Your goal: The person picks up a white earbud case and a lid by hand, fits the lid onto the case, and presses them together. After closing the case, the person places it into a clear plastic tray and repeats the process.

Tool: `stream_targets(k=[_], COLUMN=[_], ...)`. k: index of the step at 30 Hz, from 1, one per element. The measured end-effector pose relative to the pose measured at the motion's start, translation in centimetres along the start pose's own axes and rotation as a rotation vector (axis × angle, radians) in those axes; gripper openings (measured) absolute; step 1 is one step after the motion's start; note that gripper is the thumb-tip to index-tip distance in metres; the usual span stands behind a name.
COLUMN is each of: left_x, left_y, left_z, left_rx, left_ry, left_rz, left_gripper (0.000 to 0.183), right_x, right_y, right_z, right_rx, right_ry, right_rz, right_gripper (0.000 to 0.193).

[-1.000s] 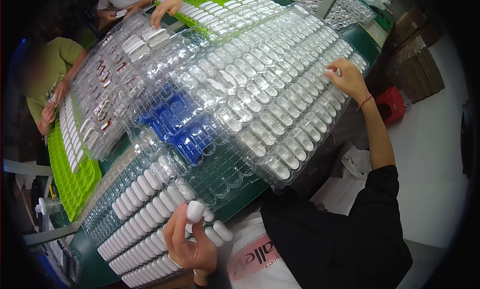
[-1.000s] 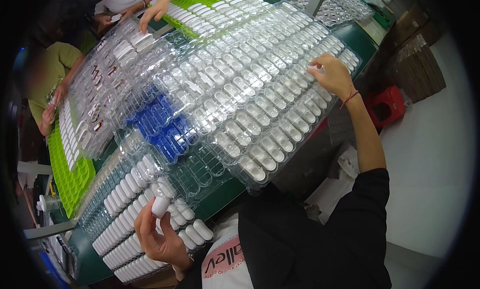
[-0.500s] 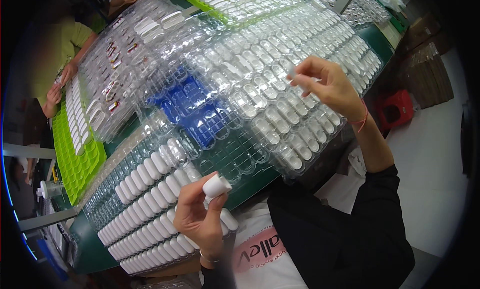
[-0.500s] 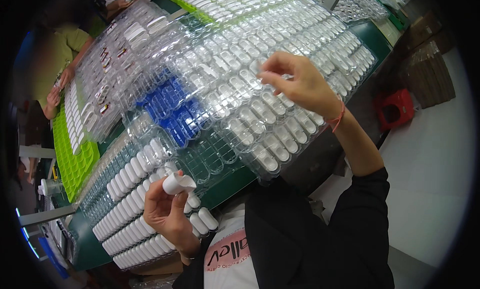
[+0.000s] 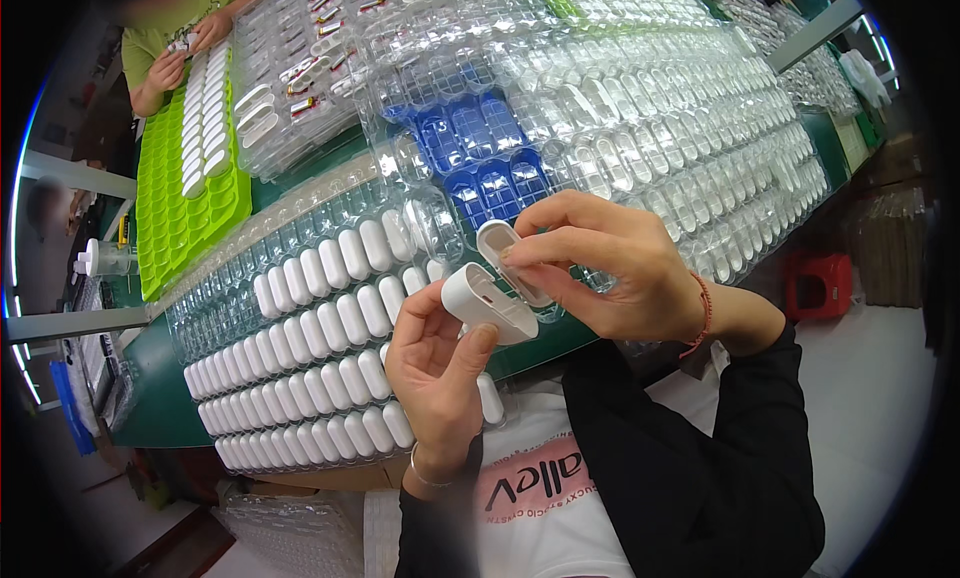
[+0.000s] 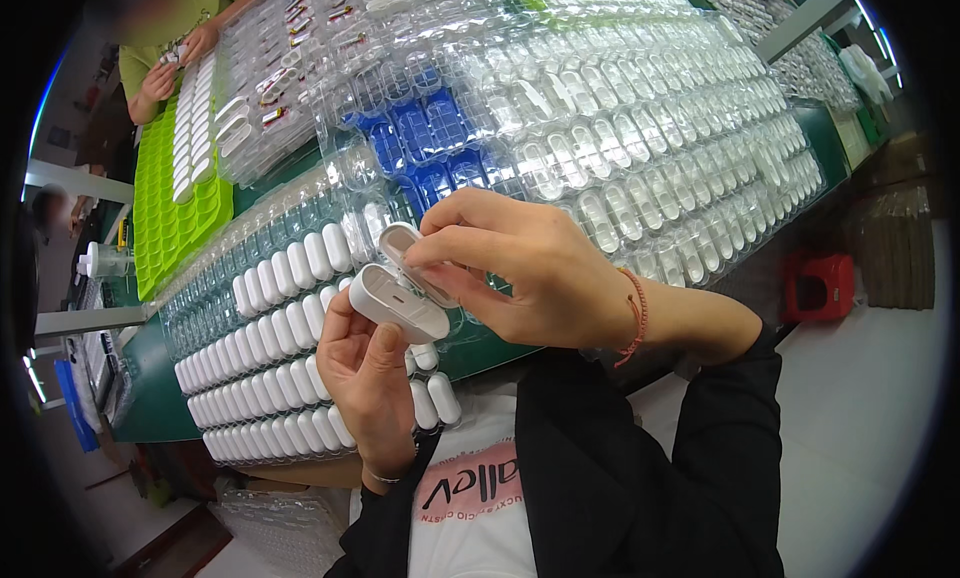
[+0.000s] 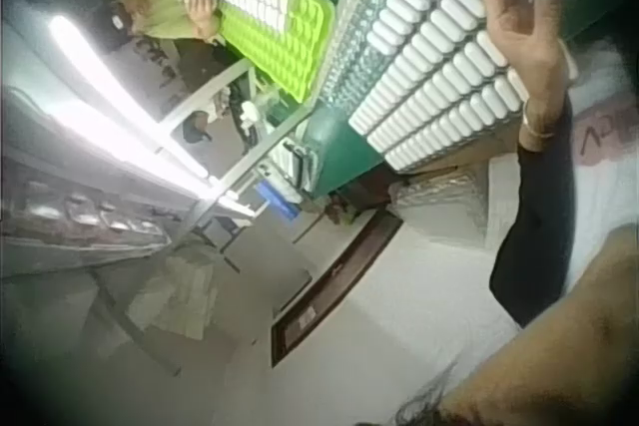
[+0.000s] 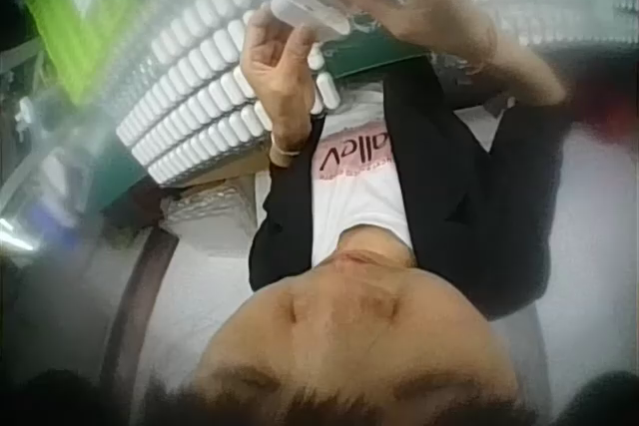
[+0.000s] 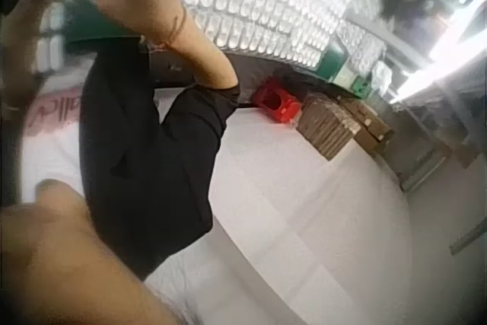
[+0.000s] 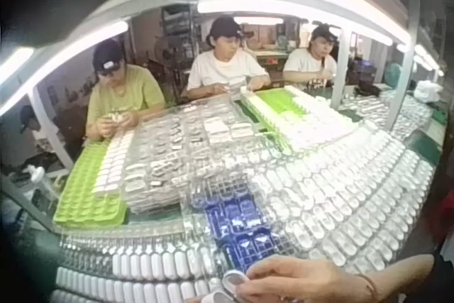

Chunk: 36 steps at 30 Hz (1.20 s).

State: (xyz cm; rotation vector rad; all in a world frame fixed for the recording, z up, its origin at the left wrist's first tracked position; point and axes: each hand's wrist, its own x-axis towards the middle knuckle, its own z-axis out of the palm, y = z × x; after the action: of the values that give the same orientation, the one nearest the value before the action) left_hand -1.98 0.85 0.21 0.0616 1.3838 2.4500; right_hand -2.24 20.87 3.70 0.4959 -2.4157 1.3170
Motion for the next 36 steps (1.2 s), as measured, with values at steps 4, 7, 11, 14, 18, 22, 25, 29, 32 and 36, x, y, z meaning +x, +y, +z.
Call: stream_targets(k=[4, 7, 11, 14, 18, 22, 25, 29, 32, 36], left_x=[0.0, 0.2, 0.3, 0.3, 0.4, 0.4, 0.7, 0.1, -0.3, -0.9], left_y=[-0.2, -0.3, -0.4, -0.3, -0.5, -1.1, -1.2, -0.6, -0.1, 0.5], left_z=[-0.3, 0.0, 0.1, 0.3, 0.3, 0.2, -0.8, -1.3, -1.4, -2.1], left_rx=[0.012, -0.016, 0.015, 0.019, 0.032, 0.08, 0.009, -0.062, -0.192, -0.151], left_ry=[-0.034, -0.01, -0.011, -0.004, -0.008, -0.012, -0.055, -0.042, 0.001, 0.125], left_rz=[0.06, 0.04, 0.044, 0.044, 0.062, 0.118, 0.118, 0.062, -0.002, 0.145], left_gripper=[0.046, 0.046, 0.045, 0.044, 0.043, 0.042, 0.043, 0.051, 0.045, 0.043], right_x=[-0.2, -0.6, -0.7, -0.7, -0.9, -0.8, -0.7, -0.1, 0.8, 2.7], right_y=[0.0, -0.3, -0.1, -0.1, -0.3, 0.0, 0.2, 0.0, -0.2, -0.8], right_z=[0.1, 0.0, 0.2, 0.2, -0.1, -0.1, 0.4, 1.0, 1.6, 2.5], right_rx=[0.011, -0.036, -0.111, -0.107, -0.138, -0.183, -0.132, -0.079, -0.093, 0.037], right_ry=[-0.011, -0.034, 0.006, 0.006, -0.05, -0.084, -0.072, -0.098, -0.137, -0.092], right_rz=[0.019, 0.007, -0.08, -0.09, -0.098, -0.163, -0.161, -0.161, -0.199, -0.223], right_gripper=[0.017, 0.021, 0.021, 0.023, 0.027, 0.029, 0.028, 0.027, 0.039, 0.037])
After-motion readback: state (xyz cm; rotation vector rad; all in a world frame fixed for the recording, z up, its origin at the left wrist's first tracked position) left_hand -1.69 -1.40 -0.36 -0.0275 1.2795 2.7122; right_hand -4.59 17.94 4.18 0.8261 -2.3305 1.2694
